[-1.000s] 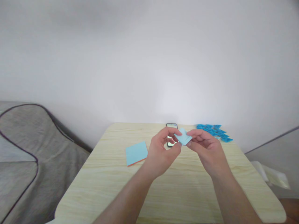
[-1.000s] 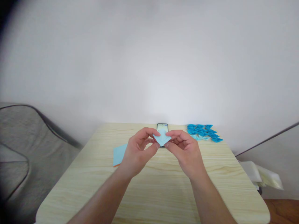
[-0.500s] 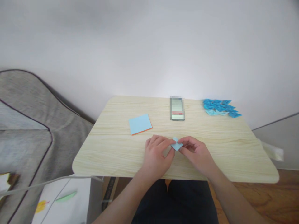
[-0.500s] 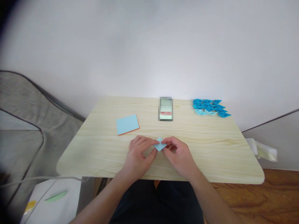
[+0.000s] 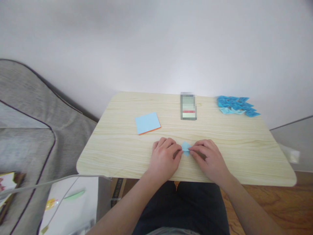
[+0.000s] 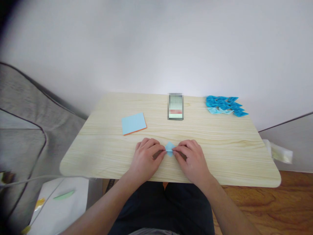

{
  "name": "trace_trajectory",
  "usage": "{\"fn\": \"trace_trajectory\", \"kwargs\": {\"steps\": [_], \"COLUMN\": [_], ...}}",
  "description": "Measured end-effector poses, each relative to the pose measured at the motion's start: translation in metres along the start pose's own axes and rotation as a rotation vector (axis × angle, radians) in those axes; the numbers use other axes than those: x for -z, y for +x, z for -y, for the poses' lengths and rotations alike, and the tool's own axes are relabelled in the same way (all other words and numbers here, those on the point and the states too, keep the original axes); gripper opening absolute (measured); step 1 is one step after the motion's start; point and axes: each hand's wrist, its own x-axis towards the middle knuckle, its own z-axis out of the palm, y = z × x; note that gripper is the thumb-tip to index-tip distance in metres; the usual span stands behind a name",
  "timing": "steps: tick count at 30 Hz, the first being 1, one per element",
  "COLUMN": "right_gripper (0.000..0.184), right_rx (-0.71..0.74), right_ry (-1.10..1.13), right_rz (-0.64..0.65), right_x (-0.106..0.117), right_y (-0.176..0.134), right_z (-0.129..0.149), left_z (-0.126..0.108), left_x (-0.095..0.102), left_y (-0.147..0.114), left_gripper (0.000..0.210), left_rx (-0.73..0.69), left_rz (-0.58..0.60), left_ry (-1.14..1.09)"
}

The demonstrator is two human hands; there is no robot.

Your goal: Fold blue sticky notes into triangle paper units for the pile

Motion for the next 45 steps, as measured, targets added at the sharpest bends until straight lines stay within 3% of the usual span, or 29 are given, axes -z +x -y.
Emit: {"fn": "trace_trajectory", "kwargs": {"steps": [8,15,23,31,38,45], "right_gripper": [0.016,0.012,0.015,0.009,0.013,0.018], "right_rx": [-0.112,-0.125,0.014,-0.024,0.024,-0.052], "right_ry": [-0.094,-0.083,-0.026,-0.032,-0.148,-0.323], "right_rz": [0.084,0.163,0.113,0.075,0.146,0.162], "right_x": [0.003,0.010,0.012,0.007,0.013,0.010], "right_y": [0.015,0.023,0.018,0.013,0.018,0.021], "right_z": [0.008,0.006,-0.006,-0.005,0.000,0.010], "left_z": [-0.003,-0.003,0.000,0.000,-0.001,-0.003], "left_x": [0.001,0.003,0.002,0.002,0.001,0.000], "left_y": [0.010,0.012,0.012,0.012,0.012,0.013], "left_gripper": [0.006,0.007,0.007,0.005,0.006,0.011], "left_rx": [0.029,0.034,0.026,0.025,0.024,0.033], "left_rz": [0.046,0.074,0.067,0.060,0.058,0.048], "left_ry": [0.025,0.032,0.004,0.010,0.018,0.050]}}
